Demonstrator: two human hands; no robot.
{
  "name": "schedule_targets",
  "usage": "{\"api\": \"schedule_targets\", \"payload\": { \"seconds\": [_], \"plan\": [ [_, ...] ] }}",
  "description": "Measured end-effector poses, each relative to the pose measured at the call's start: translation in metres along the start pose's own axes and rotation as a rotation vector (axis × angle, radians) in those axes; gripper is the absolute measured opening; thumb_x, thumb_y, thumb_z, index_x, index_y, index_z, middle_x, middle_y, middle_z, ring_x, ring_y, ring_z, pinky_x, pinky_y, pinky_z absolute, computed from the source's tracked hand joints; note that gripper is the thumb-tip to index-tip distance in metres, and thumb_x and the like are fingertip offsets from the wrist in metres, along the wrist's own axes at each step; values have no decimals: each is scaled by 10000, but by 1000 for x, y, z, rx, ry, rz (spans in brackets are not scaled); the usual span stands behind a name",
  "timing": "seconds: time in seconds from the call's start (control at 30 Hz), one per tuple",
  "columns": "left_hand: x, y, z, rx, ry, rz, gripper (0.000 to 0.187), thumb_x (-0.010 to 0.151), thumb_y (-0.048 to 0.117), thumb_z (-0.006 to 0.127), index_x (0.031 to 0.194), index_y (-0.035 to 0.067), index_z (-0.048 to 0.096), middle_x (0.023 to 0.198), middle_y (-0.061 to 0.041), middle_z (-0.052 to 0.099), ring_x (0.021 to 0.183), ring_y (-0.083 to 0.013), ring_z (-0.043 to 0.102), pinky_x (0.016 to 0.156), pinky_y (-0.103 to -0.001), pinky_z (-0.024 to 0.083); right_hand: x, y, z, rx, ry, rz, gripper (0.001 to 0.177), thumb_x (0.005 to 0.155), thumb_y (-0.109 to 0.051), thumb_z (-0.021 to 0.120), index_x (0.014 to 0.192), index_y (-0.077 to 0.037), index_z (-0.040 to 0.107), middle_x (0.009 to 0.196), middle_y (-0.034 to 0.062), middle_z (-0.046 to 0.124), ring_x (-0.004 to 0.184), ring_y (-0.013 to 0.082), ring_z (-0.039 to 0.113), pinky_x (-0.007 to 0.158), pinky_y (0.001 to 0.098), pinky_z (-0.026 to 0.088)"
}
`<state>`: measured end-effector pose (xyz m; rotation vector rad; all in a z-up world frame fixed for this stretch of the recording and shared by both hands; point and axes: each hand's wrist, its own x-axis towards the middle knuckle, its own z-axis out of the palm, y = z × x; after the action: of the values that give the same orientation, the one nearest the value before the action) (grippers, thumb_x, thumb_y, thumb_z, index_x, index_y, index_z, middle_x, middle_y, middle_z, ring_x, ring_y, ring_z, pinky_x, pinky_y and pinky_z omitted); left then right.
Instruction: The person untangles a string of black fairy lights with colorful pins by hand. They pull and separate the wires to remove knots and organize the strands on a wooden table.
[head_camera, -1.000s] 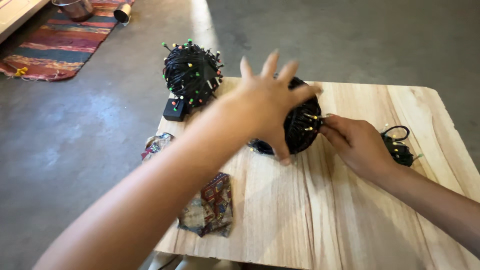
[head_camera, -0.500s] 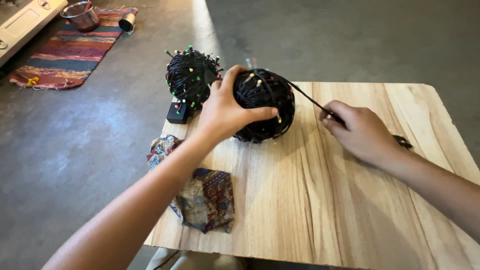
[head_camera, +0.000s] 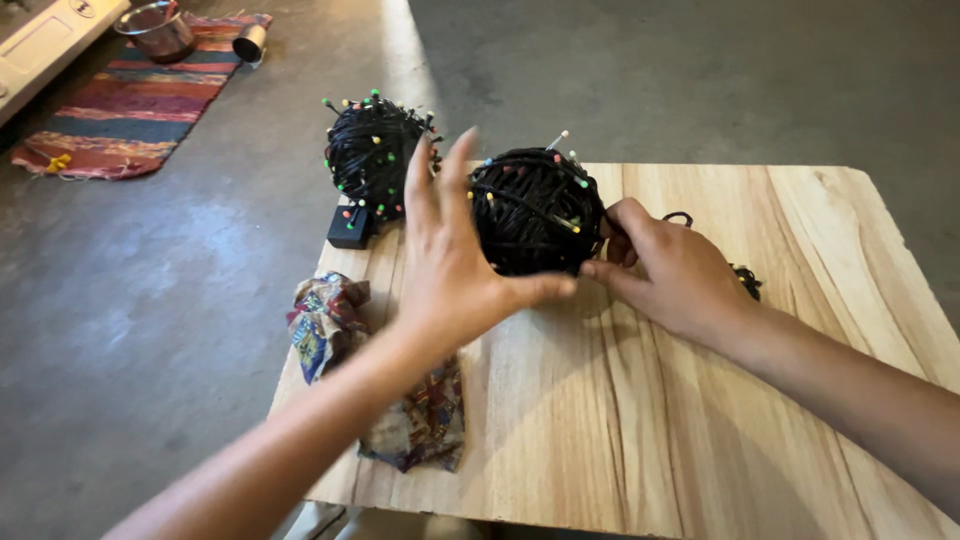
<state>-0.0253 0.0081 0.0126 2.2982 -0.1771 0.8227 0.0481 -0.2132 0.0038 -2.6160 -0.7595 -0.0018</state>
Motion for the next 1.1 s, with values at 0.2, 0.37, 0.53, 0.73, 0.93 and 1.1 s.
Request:
{"api": "schedule_targets", "payload": {
  "seconds": [0.2,0.37,0.53,0.73,0.93,1.1],
  "plan": [
    [56,18,-13,652,-434,559,1552,196,568,983,1560,352,274,1626,-242,205,1492,-477,71,1069,-860,130,-5,-4,0,27,-28,42,426,892,-374,713,1101,-51,530,822,117,716,758,278,706,681,438,547],
    [75,26,-8,640,-725,355,1290,411,454,974,1539,343,358,1384,-224,473,1276,-468,453,925,-656,456,-9,-5,-1,-14,35,-46,393,878,-300,714,1134,-51,552,842,104,726,783,274,705,693,428,550],
    [73,7,-18,434,-596,264,1088,478,433,919,1459,282,471,1169,-223,548,871,-433,692,745,-519,568,-8,-2,-9,-298,-11,54,284,917,-326,718,1101,-122,646,882,99,745,858,274,707,853,439,537],
    [62,-34,-8,250,-370,-17,1000,588,522,890,1470,259,498,1228,-231,578,1026,-426,676,877,-484,566,-8,9,-25,-219,-137,282,497,826,-247,760,1293,-187,602,1042,96,744,951,299,717,818,456,567],
    [34,-43,14,-769,-274,-948,927,647,515,710,1468,265,359,1336,-130,577,1072,-346,698,652,-557,664,-14,19,-12,-62,6,29,449,796,-222,751,1212,-105,629,1016,104,753,879,269,730,757,439,566],
    [11,-35,23,-701,-201,-954,893,654,528,693,1418,213,354,1256,-149,601,987,-319,711,625,-499,646,-22,30,-5,36,-24,70,246,901,-327,714,971,-92,694,726,108,728,605,269,682,616,434,531]
  ]
}}
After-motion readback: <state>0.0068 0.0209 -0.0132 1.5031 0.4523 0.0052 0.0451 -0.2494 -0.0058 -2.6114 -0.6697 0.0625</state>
